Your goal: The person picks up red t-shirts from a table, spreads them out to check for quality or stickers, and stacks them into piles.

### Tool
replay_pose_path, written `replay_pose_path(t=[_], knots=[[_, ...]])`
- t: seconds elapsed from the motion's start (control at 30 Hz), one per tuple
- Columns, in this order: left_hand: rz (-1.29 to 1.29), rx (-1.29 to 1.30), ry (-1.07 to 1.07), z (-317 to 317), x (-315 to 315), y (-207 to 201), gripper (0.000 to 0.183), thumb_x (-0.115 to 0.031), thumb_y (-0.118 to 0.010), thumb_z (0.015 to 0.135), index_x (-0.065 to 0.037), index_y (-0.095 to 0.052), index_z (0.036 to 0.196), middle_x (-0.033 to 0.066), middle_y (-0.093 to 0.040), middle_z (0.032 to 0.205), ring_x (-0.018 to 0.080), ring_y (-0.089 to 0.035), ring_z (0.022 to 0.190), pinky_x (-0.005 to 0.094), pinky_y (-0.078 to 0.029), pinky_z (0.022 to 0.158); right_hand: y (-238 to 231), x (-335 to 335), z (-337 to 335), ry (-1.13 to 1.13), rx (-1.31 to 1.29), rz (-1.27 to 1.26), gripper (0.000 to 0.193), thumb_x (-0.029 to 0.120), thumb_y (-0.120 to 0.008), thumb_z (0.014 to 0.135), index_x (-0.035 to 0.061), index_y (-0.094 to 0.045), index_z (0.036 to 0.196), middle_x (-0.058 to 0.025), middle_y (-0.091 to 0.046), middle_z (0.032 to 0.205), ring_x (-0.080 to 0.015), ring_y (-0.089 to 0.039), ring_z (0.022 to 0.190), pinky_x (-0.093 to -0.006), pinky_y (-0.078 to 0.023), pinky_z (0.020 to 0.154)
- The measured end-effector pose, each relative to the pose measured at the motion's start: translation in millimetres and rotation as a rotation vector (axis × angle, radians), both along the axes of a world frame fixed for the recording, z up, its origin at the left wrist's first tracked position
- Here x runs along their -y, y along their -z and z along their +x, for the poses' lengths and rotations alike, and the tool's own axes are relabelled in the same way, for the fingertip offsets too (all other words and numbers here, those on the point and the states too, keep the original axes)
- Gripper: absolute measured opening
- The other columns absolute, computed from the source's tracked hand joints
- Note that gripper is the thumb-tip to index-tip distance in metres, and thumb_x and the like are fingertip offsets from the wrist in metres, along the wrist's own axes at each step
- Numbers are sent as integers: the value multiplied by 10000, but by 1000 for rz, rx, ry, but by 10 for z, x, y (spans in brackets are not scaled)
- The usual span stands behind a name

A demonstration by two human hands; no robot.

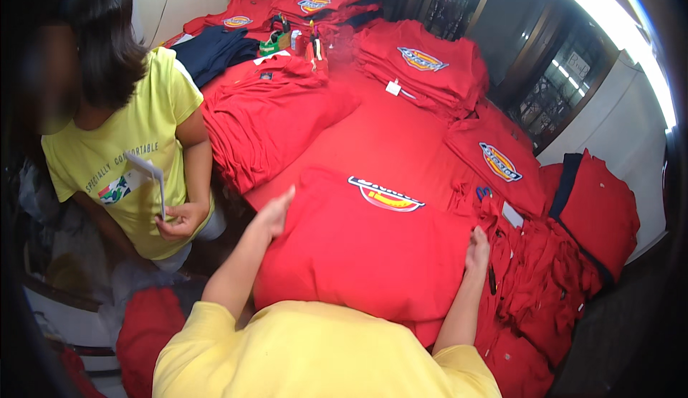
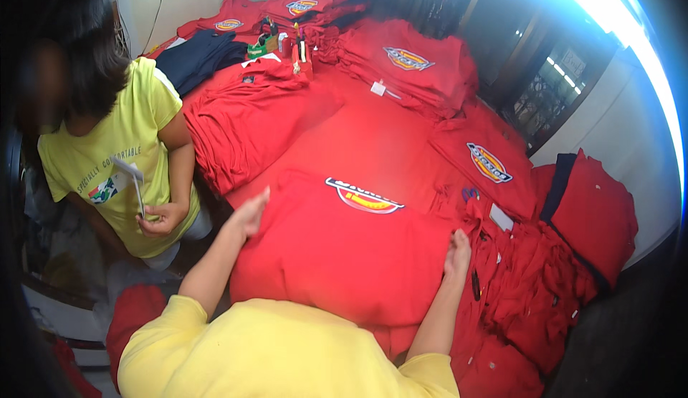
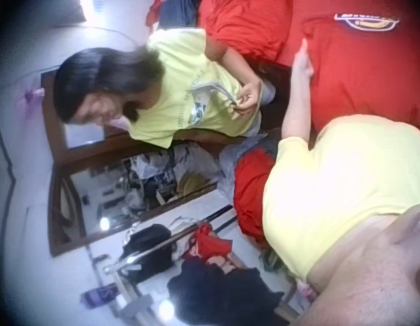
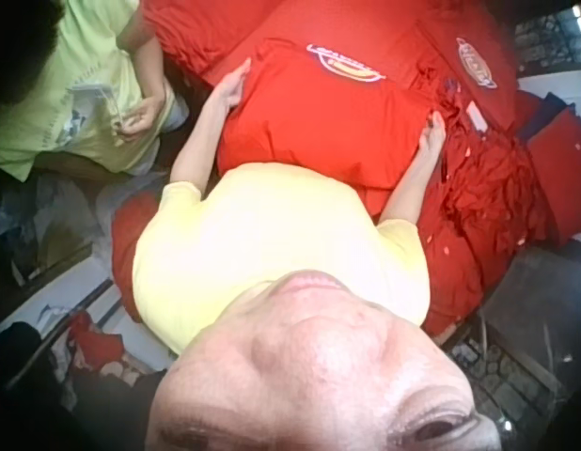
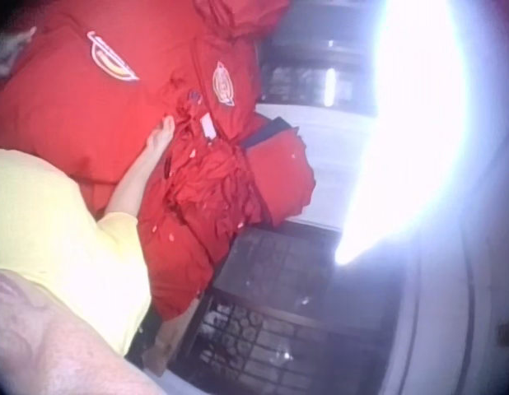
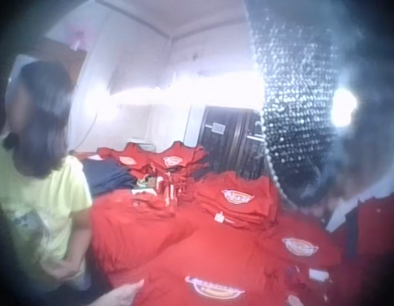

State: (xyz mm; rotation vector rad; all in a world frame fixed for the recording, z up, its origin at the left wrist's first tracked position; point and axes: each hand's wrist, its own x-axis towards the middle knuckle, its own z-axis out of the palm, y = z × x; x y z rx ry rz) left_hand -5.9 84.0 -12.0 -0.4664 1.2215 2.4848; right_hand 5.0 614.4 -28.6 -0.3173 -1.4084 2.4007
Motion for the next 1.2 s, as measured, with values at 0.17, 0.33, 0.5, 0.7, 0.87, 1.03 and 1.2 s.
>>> replay_pose_path(t=[0.17,0.33,0.5,0.7,0.87,1.03,1.2], knots=[[-45,-99,44,52,292,628,241,-204,-542,949,2,-602,1058,124,-644,1085,212,-622,989,362,-492,912,-290,517,260,43,199,435,235,103,-656,861,-15,-585,1051,-21,-624,889,-94,-563,728,-232,-466,690],[-172,-45,89,-12,341,383,143,-161,-612,905,-40,-624,979,55,-664,935,134,-626,810,258,-493,742,-283,467,323,102,285,793,104,85,-678,838,23,-601,871,48,-545,807,-51,-452,636,-196,-368,587],[-302,-412,-116,55,465,-50,30,-52,-664,848,-47,-635,854,-6,-644,840,70,-583,768,222,-469,719,-881,710,334,-74,-86,531,137,68,-663,859,100,-555,780,77,-488,755,-32,-410,645,-192,-342,575],[-23,-828,-142,390,347,-1538,138,21,-685,811,-84,-597,804,4,-653,828,62,-598,752,203,-472,715,-1948,216,674,603,-229,611,136,161,-550,953,104,-579,832,44,-541,769,-38,-457,640,-181,-376,583],[6,-853,-808,508,1028,-1881,64,-61,-657,862,-110,-617,868,4,-649,839,96,-619,749,237,-501,674,-1638,1318,532,126,-243,773,58,64,-596,909,114,-587,882,59,-542,751,-25,-476,618,-203,-406,537],[-373,-906,-691,459,1146,-1795,79,-91,-657,880,-103,-585,852,-65,-545,754,21,-485,673,172,-403,652,-2033,954,560,299,-411,392,107,174,-515,974,138,-545,877,52,-588,719,17,-448,503,-154,-259,351],[-335,-891,-764,292,1386,-1733,106,-124,-665,881,-95,-573,836,-64,-552,763,12,-490,697,164,-400,668,-1933,1190,505,54,-395,425,127,198,-512,975,95,-544,907,5,-605,735,-49,-485,516,-184,-366,400]])
